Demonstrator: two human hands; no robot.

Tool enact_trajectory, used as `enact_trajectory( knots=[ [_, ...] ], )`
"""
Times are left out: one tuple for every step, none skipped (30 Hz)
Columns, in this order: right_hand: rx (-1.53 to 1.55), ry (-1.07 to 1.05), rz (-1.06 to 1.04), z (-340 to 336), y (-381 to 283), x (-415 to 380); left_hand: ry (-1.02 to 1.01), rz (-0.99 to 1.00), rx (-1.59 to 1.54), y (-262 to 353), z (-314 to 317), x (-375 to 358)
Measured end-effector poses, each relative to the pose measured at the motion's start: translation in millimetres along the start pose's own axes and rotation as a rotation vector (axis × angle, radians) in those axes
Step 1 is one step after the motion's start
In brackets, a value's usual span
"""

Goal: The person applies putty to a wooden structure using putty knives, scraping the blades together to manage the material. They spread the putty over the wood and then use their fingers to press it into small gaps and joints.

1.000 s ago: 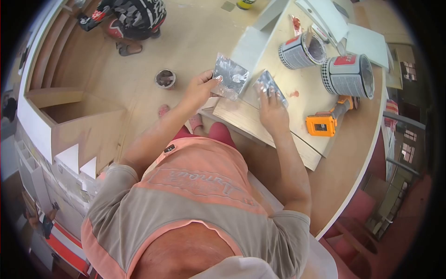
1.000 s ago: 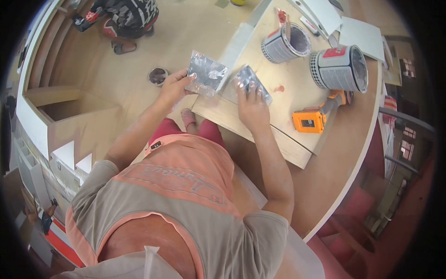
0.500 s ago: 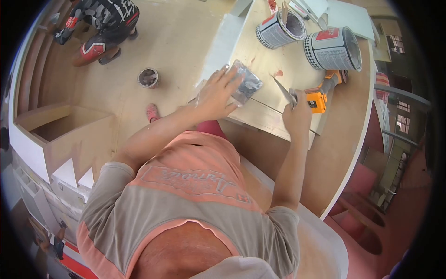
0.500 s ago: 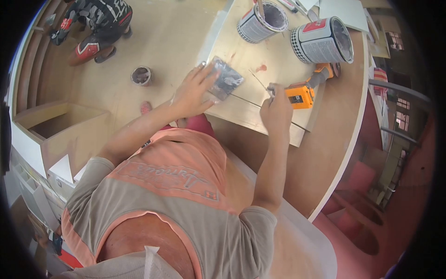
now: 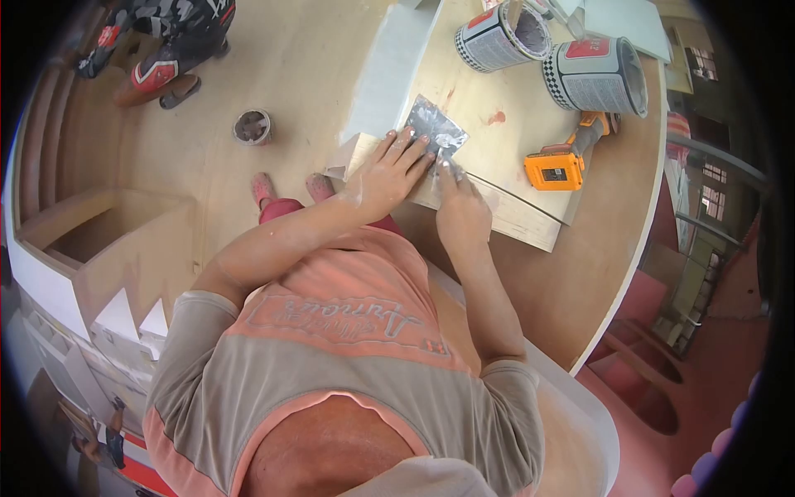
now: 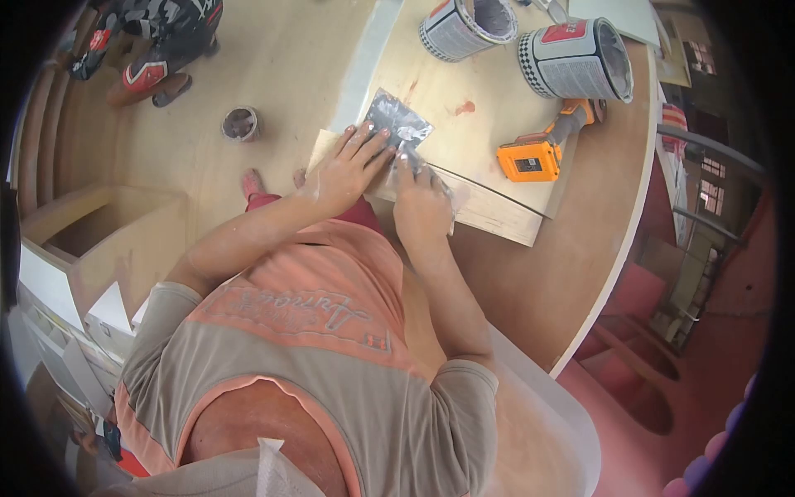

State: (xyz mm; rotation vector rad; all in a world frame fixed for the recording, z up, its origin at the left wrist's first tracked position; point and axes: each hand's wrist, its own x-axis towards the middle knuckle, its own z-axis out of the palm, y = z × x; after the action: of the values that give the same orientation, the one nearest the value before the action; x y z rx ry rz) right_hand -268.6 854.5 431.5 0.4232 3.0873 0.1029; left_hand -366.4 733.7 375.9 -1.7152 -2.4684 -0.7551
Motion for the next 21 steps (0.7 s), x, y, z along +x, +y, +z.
enact_trajectory(
  knots=[
    [-0.004,-0.012,-0.004,-3,2,7,-0.001,-0.008,-0.01,0,2,0],
    [0.001,-0.049,0.07,-7,7,22,0.007,-0.013,-0.003,0,5,0],
    [0.007,-0.082,0.145,-8,13,33,0.015,-0.015,0.008,0,6,0],
    [0.033,-0.052,0.141,-7,17,38,0.014,-0.016,0.009,1,6,-1],
    [0.036,-0.049,0.143,-7,12,32,0.032,0.001,0.012,0,4,-2],
    [0.012,-0.079,0.103,-11,6,21,0.054,0.016,0.015,-3,2,-1],
    [-0.019,-0.111,0.052,-12,2,12,0.065,0.005,0.016,-4,2,0],
    [0.026,0.065,-0.051,-7,-4,7,0.1,0.012,0.018,-4,4,-2],
    [0.027,0.057,-0.067,-5,-1,13,0.127,0.019,0.02,-4,5,-5],
    [0.039,0.006,-0.013,-7,2,23,0.121,0.006,0.017,-4,5,-7],
    [0.05,-0.04,0.04,-8,7,33,0.123,0.018,0.007,-6,4,-6],
    [0.081,0.031,-0.003,-8,11,39,0.122,0.031,-0.001,-6,2,-6],
    [0.087,0.034,-0.002,-10,7,33,0.119,0.033,0.005,-6,2,-8],
    [0.063,-0.005,-0.043,-14,1,23,0.117,0.041,0.008,-7,3,-9],
    [0.03,-0.049,-0.092,-18,0,20,0.122,0.04,0.005,-6,3,-7],
    [0.023,-0.046,-0.109,-17,0,29,0.135,0.026,0.01,-8,2,-3],
    [0.035,-0.017,-0.125,-15,-1,39,0.145,0.048,0.033,-10,0,-2],
    [0.051,0.001,-0.13,-12,-3,45,0.145,0.074,0.046,-8,0,-6],
    [0.065,0.02,-0.133,-10,-3,50,0.14,0.066,0.039,-5,1,-8],
    [0.074,0.005,-0.162,-10,0,61,0.16,0.064,0.023,-5,2,-8],
    [0.077,0.007,-0.164,-10,1,58,0.18,0.069,0.014,-8,1,-7]
  ],
)
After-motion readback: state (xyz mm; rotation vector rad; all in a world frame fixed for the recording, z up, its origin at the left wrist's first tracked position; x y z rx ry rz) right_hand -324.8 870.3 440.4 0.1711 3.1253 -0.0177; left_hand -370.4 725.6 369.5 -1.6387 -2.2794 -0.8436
